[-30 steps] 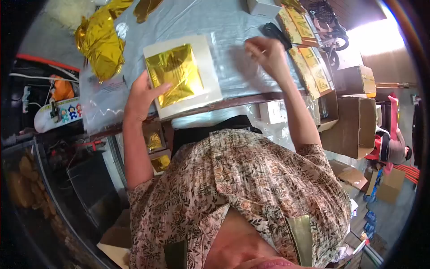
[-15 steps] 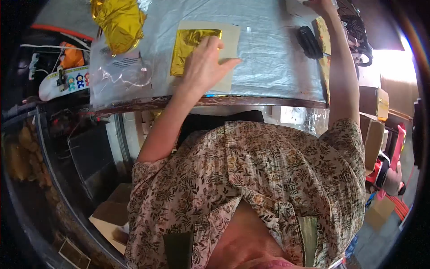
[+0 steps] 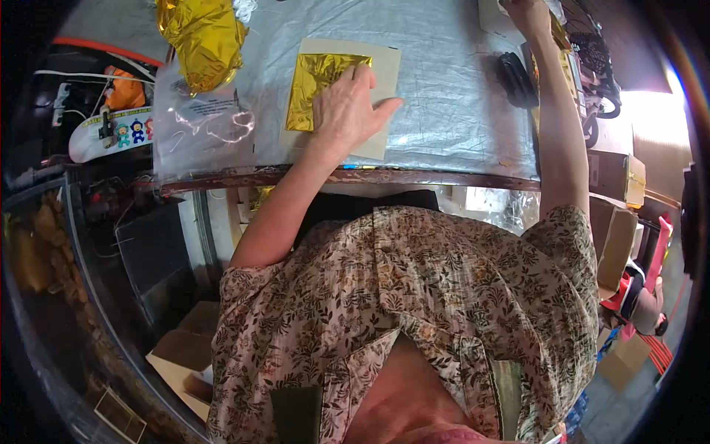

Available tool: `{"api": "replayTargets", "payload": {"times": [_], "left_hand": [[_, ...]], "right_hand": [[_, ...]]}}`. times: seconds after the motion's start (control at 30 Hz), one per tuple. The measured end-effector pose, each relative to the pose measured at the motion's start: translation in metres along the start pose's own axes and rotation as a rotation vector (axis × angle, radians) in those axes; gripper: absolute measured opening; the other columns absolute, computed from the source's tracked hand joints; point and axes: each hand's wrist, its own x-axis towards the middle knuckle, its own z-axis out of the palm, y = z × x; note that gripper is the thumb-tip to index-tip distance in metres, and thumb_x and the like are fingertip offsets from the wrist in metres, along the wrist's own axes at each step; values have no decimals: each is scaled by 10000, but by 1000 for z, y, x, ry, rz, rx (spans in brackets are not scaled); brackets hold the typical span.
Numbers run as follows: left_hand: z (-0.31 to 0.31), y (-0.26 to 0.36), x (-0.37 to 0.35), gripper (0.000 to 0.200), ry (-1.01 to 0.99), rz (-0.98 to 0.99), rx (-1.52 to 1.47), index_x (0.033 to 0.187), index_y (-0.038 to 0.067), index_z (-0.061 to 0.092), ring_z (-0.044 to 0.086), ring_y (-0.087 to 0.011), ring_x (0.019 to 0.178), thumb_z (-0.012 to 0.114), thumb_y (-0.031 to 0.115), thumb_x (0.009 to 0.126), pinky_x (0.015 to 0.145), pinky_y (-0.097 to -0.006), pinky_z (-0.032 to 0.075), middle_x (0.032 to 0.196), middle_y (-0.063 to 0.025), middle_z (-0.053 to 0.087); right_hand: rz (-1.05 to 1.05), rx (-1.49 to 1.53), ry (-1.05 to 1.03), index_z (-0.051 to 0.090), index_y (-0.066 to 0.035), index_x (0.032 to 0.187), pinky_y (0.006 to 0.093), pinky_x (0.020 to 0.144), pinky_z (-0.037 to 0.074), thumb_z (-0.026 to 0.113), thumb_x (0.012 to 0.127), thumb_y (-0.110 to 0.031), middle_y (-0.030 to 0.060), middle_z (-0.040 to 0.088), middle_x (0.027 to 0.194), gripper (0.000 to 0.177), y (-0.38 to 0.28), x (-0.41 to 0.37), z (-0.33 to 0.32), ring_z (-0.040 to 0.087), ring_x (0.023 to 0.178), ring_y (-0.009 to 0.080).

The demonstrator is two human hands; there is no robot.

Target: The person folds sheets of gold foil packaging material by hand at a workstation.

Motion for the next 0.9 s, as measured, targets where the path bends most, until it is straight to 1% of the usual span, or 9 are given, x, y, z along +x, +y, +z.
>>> {"api": "replayTargets", "payload": {"times": [0.07,0.17,0.2,0.33,0.4,0.53,0.67,0.8,0.9], "left_hand": [[4,-3,-1,518,24,8,-18,1028,42,602,710,-333,842,790,485,835,695,-489,548,996,-115,685],[5,-5,0,444,34,2,-60,1006,56,600,705,-344,841,778,432,851,693,-497,538,975,-115,686],[5,-5,0,397,26,-20,-88,994,59,597,703,-356,842,766,393,862,692,-504,536,959,-124,685],[8,-4,0,258,96,11,-106,946,74,596,694,-380,782,720,291,883,650,-522,528,918,-131,681],[11,-2,-2,161,178,68,-110,906,81,592,682,-398,714,670,221,897,601,-533,519,856,-123,675],[12,1,-4,153,264,114,-48,917,89,588,674,-372,702,672,217,915,598,-505,504,844,-106,685],[12,0,-4,149,261,95,-67,916,84,584,677,-373,709,658,213,923,595,-502,503,845,-108,688],[11,3,-3,158,262,76,-101,907,81,595,682,-361,703,670,219,918,594,-492,505,840,-99,690],[8,1,-1,171,205,108,-232,917,63,623,682,-339,698,684,222,923,628,-472,532,852,-105,692]], "right_hand": [[184,325,-107,815,-111,867,382,741,581,776,753,-129,94,728,678,121,-21,3,-57,726,723,334],[26,23,-9,797,-88,941,410,828,557,747,794,-87,138,756,854,155,-43,0,-115,727,865,350],[29,19,-10,797,-88,941,410,828,557,747,794,-87,138,756,854,155,-55,-12,-133,727,865,350],[193,1007,-10,723,18,1068,324,759,565,654,992,-118,134,781,956,171,-116,-75,-191,737,829,188],[219,1311,-173,701,6,1073,293,794,562,632,1014,-100,139,770,1003,139,-135,-108,-183,719,875,165],[534,1375,-491,723,14,1023,253,784,560,658,1004,-98,72,770,921,131,-179,-146,-198,707,838,98],[533,1337,-443,748,6,1011,212,731,519,705,971,-108,28,755,883,128,-193,-159,-167,655,790,54],[523,1183,-365,767,-2,1011,217,725,508,728,953,-132,9,747,872,147,-210,-146,-163,628,787,46],[459,1208,-286,776,4,962,243,641,501,752,921,-136,19,726,774,147,-223,-140,-152,605,692,67]]}}
